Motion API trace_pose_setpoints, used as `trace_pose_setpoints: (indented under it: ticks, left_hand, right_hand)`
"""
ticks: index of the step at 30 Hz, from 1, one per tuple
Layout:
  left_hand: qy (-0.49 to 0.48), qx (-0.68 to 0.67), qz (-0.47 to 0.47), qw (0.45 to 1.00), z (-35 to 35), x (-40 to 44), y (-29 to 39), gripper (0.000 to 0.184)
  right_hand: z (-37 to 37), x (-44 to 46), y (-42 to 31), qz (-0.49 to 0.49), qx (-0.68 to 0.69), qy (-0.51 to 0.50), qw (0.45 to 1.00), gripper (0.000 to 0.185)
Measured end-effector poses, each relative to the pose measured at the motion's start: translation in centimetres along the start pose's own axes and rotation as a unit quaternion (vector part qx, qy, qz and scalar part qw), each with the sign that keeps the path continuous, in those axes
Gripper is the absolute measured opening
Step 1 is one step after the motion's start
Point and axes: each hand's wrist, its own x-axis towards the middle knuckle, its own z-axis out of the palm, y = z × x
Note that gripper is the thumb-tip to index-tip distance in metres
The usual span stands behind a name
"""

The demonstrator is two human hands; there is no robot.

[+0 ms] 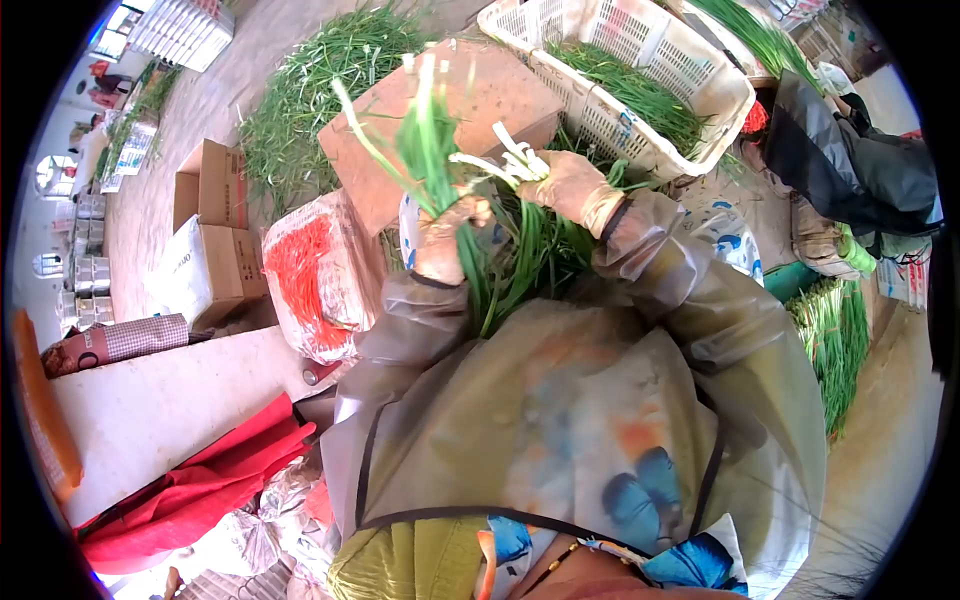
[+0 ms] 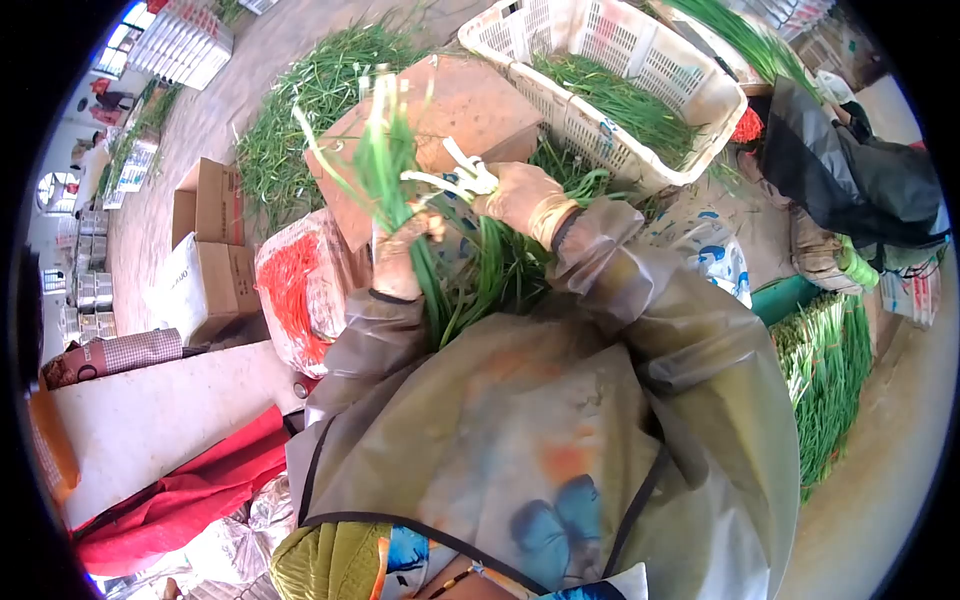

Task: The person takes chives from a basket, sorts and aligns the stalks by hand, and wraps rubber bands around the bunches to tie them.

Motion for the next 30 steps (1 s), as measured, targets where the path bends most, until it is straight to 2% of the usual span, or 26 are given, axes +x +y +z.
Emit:
trace_pose_setpoints:
  ticks: [1, 2, 4, 5, 6, 7, 8, 9, 11, 12, 13, 15, 18, 21, 22, 23, 25, 26, 29, 30]
  left_hand:
    - [-0.003, -0.012, 0.021, 1.000, -0.5, -0.1, 0.6, 0.018]
    - [-0.018, -0.048, 0.033, 0.998, -1.5, 0.1, 1.0, 0.016]
    - [-0.005, -0.133, 0.000, 0.991, -4.3, 0.7, 1.7, 0.016]
    - [0.009, -0.177, -0.021, 0.984, -4.4, 0.5, 2.3, 0.016]
    - [-0.001, -0.199, -0.053, 0.979, -4.5, 0.6, 2.5, 0.017]
    - [-0.006, -0.110, -0.012, 0.994, -4.0, 0.6, 2.1, 0.019]
    - [0.016, -0.072, -0.027, 0.997, -2.7, 0.3, 1.4, 0.021]
    - [0.039, -0.034, -0.043, 0.998, -1.4, -0.1, 0.5, 0.023]
    - [0.000, 0.017, -0.030, 0.999, 1.0, -0.8, -0.9, 0.034]
    - [0.010, -0.035, -0.035, 0.999, 2.6, -1.2, -1.4, 0.038]
    - [0.008, -0.023, -0.033, 0.999, 2.4, -0.7, -2.0, 0.038]
    - [-0.071, -0.017, -0.028, 0.997, 1.0, 0.5, -2.8, 0.040]
    - [-0.070, 0.017, -0.026, 0.997, 1.5, 0.2, -1.9, 0.042]
    - [-0.079, 0.038, -0.053, 0.995, 0.3, 0.1, -1.5, 0.045]
    - [-0.062, 0.032, -0.065, 0.995, -0.3, 0.3, -1.9, 0.040]
    - [-0.061, 0.032, -0.063, 0.996, -0.3, 0.2, -1.7, 0.040]
    - [-0.046, -0.043, -0.121, 0.991, 0.0, -0.5, -1.2, 0.033]
    - [-0.034, -0.028, -0.133, 0.990, 0.7, -0.9, -0.4, 0.028]
    - [-0.039, -0.024, -0.090, 0.995, 0.6, -0.6, -1.1, 0.029]
    - [-0.044, -0.007, -0.084, 0.995, 0.2, -0.5, -1.4, 0.032]
  right_hand:
    - [-0.1, 0.1, 1.1, -0.020, -0.038, 0.016, 0.999, 0.042]
    - [-0.3, 0.2, 2.0, 0.012, -0.027, 0.011, 0.999, 0.043]
    - [-0.4, 0.4, 3.3, 0.081, 0.011, -0.005, 0.997, 0.036]
    - [-0.1, 0.5, 3.7, 0.081, 0.010, -0.006, 0.997, 0.036]
    - [0.3, 0.7, 4.0, 0.100, 0.119, -0.021, 0.988, 0.032]
    - [0.6, 0.9, 3.9, 0.118, 0.226, -0.038, 0.966, 0.027]
    - [0.8, 0.3, 2.1, 0.094, 0.298, -0.036, 0.949, 0.030]
    - [1.4, 0.4, 1.8, 0.076, 0.285, -0.041, 0.955, 0.026]
    - [2.5, 0.0, 0.3, 0.032, 0.348, -0.042, 0.936, 0.026]
    - [3.2, 0.0, 0.1, 0.004, 0.315, 0.000, 0.949, 0.029]
    - [4.3, 1.1, 2.1, -0.037, 0.258, 0.044, 0.964, 0.033]
    - [2.6, 0.3, 1.1, 0.013, 0.181, 0.024, 0.983, 0.034]
    - [1.2, -0.1, 1.2, 0.025, 0.200, 0.007, 0.979, 0.032]
    - [-1.5, 0.2, 2.1, 0.038, 0.268, -0.041, 0.962, 0.029]
    - [-2.6, -0.2, 1.8, 0.036, 0.289, -0.016, 0.957, 0.026]
    - [-3.3, -0.1, 2.5, 0.028, 0.347, -0.037, 0.937, 0.024]
    - [-4.5, -0.2, 2.9, 0.077, 0.353, -0.046, 0.931, 0.024]
    - [-4.5, -0.1, 2.7, 0.091, 0.266, -0.015, 0.960, 0.019]
    - [-2.2, 0.6, 4.3, 0.045, 0.260, -0.002, 0.965, 0.028]
    - [-1.7, 0.7, 4.5, 0.023, 0.277, -0.028, 0.960, 0.028]
